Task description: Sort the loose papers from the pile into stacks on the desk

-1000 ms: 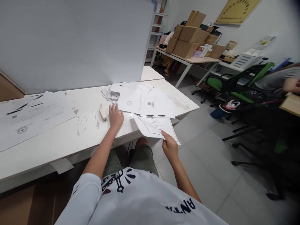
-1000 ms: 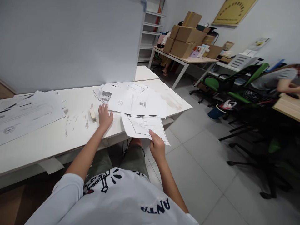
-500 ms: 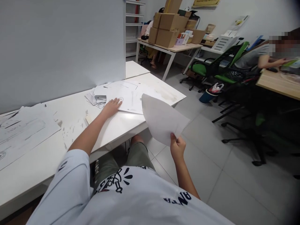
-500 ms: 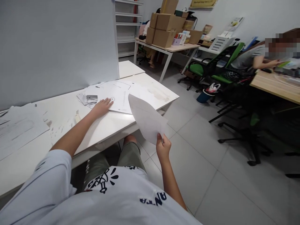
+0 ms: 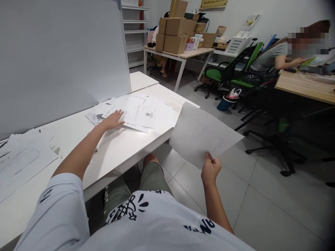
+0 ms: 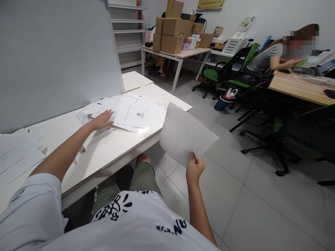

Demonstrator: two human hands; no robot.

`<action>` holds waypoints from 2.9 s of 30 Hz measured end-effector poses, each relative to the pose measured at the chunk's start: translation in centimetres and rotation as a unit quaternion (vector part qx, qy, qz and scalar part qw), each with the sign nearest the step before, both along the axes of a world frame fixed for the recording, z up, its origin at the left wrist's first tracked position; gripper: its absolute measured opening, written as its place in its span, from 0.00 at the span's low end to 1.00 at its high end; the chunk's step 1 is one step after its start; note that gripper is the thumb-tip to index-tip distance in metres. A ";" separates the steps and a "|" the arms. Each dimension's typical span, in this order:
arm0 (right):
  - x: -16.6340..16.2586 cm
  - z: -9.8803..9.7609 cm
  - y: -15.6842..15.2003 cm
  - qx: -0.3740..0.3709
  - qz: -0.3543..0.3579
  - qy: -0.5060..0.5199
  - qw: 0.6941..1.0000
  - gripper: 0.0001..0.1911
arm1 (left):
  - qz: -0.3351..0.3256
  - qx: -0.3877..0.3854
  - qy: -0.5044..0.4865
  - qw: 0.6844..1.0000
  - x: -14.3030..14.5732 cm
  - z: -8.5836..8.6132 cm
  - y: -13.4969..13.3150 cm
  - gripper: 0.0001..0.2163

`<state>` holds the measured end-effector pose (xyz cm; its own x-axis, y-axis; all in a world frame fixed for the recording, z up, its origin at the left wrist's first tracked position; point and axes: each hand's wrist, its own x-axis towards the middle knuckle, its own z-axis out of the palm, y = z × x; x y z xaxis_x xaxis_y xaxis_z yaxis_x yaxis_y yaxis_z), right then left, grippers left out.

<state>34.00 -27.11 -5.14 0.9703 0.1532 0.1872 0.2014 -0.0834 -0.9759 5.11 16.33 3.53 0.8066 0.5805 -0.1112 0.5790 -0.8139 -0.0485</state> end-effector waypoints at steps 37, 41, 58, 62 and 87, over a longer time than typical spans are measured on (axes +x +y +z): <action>-18.7 -0.1 7.6 -0.305 0.546 -0.372 0.686 0.23 | 0.066 -0.068 -0.084 0.992 -4.8 -4.6 -30.0 0.29; -18.8 -1.1 4.0 -0.246 0.587 -0.365 0.680 0.27 | 0.060 -0.038 -0.089 0.993 -5.2 -5.5 -30.3 0.28; -4.6 -2.6 12.7 -0.062 0.594 0.301 0.744 0.30 | 0.253 -0.051 -0.456 0.852 -8.4 -6.5 -34.0 0.15; -5.8 -2.1 11.6 -0.088 0.641 0.276 0.710 0.29 | 0.536 -0.053 -0.628 0.562 -10.1 -9.8 -34.7 0.15; -6.6 0.5 10.7 -0.108 0.613 0.243 0.744 0.29 | 0.473 -0.263 -0.651 0.533 -12.3 -9.1 -36.3 0.19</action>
<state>27.41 -16.40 -4.69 0.0208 0.9548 -0.2966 -0.1165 -0.2924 -0.9492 -7.24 -20.00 -5.55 -0.2267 0.9604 -0.1621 0.0068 0.1680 0.9858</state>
